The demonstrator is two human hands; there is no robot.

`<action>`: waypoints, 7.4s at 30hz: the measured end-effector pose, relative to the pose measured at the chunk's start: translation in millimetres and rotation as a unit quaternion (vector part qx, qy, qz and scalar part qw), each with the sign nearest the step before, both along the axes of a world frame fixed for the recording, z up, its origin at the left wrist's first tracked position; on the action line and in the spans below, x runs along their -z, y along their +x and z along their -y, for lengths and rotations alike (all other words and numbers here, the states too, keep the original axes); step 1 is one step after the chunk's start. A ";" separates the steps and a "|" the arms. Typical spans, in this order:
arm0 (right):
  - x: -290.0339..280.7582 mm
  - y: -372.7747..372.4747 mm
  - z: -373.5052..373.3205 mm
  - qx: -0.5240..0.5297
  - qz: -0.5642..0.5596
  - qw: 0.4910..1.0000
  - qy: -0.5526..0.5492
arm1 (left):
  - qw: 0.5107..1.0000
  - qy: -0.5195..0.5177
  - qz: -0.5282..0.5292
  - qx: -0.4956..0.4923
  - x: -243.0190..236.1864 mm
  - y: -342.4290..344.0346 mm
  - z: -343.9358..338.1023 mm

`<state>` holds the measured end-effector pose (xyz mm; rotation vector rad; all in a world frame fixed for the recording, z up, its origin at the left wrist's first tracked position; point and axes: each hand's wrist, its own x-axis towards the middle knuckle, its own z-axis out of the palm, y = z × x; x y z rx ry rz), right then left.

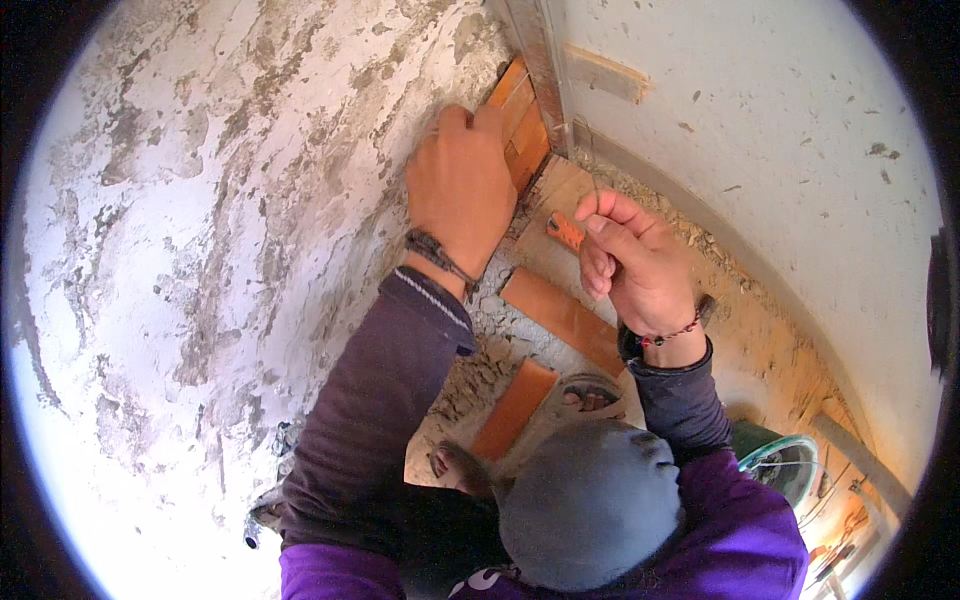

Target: The person secures a plastic conduit to a wall using a string and a hammer. They wrap the string around the conduit and wall, then use the hammer to drive the string into place.

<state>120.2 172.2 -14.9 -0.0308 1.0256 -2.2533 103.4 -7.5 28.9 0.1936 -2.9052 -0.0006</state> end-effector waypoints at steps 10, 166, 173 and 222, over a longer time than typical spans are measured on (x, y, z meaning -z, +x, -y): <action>5.3 -1.8 -10.5 0.004 -0.017 0.998 0.062 | 0.922 0.327 -0.202 0.032 42.4 51.0 -23.0; -104.9 -100.0 -4.6 0.076 -0.635 0.597 0.484 | 0.528 0.765 -0.310 -0.200 51.6 3.3 -18.8; -94.8 -106.8 -4.2 0.061 -0.617 0.614 0.489 | 0.514 0.802 -0.271 -0.141 46.8 -18.5 -16.3; -59.0 -119.2 3.4 0.072 -0.635 0.556 0.531 | 0.861 0.270 -0.430 -0.039 53.9 -40.3 -8.4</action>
